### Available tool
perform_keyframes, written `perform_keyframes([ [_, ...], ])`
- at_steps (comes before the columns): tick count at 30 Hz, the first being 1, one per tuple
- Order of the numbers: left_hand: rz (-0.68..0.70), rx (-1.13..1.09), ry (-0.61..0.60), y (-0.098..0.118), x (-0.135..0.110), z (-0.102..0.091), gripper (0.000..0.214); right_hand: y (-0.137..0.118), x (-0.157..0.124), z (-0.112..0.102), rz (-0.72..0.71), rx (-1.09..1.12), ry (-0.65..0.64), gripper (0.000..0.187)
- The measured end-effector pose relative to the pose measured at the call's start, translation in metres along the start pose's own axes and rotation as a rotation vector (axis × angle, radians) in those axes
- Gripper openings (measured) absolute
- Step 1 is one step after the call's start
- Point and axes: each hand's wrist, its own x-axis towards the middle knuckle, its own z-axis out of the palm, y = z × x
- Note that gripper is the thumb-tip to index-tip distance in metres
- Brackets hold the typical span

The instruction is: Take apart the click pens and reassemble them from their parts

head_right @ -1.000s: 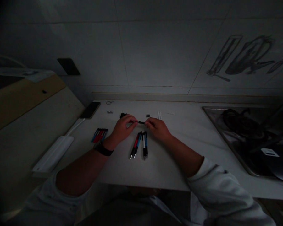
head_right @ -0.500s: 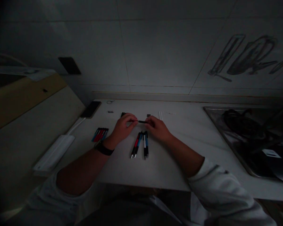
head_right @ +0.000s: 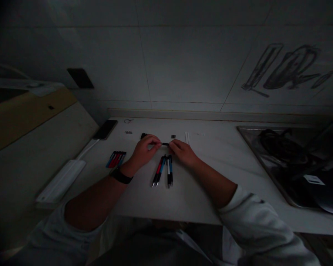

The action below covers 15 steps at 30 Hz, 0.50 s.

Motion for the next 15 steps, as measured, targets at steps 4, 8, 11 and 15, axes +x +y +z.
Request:
perform_keyframes([
  [4, -0.089, -0.055, -0.002, -0.001, -0.001, 0.003, 0.003, -0.002, -0.002, 0.0, -0.058, -0.102, 0.045, 0.03],
  [8, -0.293, -0.204, -0.023, -0.004, -0.004, 0.009, 0.009, -0.003, -0.004, 0.001, -0.18, -0.223, 0.179, 0.017],
  [11, -0.385, -0.269, 0.007, -0.005, -0.004, 0.009, 0.015, -0.002, -0.004, 0.0, -0.227, -0.274, 0.281, 0.016],
  [15, -0.369, -0.207, 0.108, -0.005, 0.006, -0.015, 0.02, 0.002, -0.002, -0.003, -0.227, -0.295, 0.302, 0.017],
])
